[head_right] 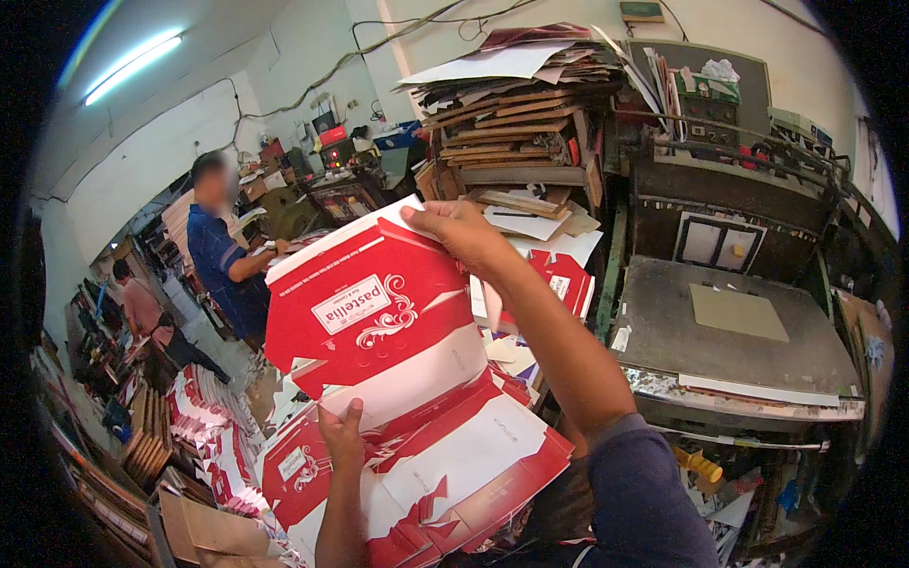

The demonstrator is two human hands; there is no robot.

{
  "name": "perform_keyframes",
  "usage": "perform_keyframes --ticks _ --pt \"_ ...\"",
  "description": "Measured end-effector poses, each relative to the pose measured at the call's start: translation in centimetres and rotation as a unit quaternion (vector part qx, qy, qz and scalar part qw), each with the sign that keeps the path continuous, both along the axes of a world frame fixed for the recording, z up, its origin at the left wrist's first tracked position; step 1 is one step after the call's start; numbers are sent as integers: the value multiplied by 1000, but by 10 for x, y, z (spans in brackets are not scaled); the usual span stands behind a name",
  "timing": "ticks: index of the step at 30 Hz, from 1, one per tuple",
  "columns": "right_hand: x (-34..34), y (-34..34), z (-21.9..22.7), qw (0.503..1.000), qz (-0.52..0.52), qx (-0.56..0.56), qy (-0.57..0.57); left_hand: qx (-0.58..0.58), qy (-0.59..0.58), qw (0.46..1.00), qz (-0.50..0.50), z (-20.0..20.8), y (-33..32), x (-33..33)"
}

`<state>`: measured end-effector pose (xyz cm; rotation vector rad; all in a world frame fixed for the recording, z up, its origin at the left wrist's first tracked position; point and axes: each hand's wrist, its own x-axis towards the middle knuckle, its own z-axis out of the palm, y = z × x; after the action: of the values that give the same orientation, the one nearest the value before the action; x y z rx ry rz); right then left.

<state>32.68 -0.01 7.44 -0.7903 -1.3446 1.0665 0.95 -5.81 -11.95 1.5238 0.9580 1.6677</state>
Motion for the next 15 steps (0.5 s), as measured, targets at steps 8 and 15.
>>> perform_keyframes --ticks 8,15 --pt "11 11 -11 878 -230 81 411 12 -6 1000 -11 -3 2 1" --pt "-41 -53 -20 937 -97 238 236 -24 -32 999 -23 -19 13 -11"
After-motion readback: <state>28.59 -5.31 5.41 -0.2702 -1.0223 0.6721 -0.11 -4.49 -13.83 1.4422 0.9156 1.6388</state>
